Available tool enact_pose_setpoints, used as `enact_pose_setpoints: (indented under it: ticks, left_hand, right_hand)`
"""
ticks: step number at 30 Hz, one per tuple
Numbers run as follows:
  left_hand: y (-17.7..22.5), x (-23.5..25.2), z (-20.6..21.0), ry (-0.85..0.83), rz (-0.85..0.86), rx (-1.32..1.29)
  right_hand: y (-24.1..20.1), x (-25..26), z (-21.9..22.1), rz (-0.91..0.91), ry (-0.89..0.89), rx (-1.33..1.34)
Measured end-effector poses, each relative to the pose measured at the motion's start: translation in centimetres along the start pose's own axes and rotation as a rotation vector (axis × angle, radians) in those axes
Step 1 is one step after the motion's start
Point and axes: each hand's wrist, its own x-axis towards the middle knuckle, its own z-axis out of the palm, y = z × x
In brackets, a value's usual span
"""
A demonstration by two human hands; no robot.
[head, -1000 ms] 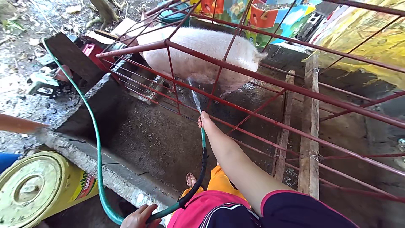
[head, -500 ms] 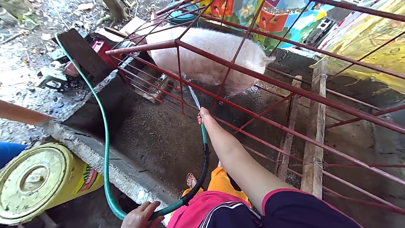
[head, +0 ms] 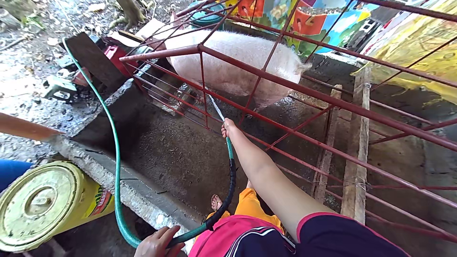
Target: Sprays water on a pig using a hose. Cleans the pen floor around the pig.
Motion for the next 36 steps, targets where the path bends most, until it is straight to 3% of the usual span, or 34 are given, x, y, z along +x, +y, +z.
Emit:
enact_pose_setpoints:
  ticks: [11,19,30,36]
  left_hand:
    - [0.5,-0.1,-0.3,0.000,-0.014,-0.022]
    - [0.5,-0.3,-0.9,0.028,-0.051,0.038]
    - [0.0,-1.3,-1.2,0.007,-0.093,0.027]
    - [-0.7,-1.5,-0.4,-0.002,-0.132,0.027]
  right_hand:
    - [2.5,1.1,-1.2,0.053,0.082,-0.047]
    - [3.6,2.2,-3.5,0.040,0.130,0.299]
    - [2.5,1.1,-1.0,-0.042,0.020,0.276]
    - [2.3,0.7,-1.5,-0.093,0.002,0.396]
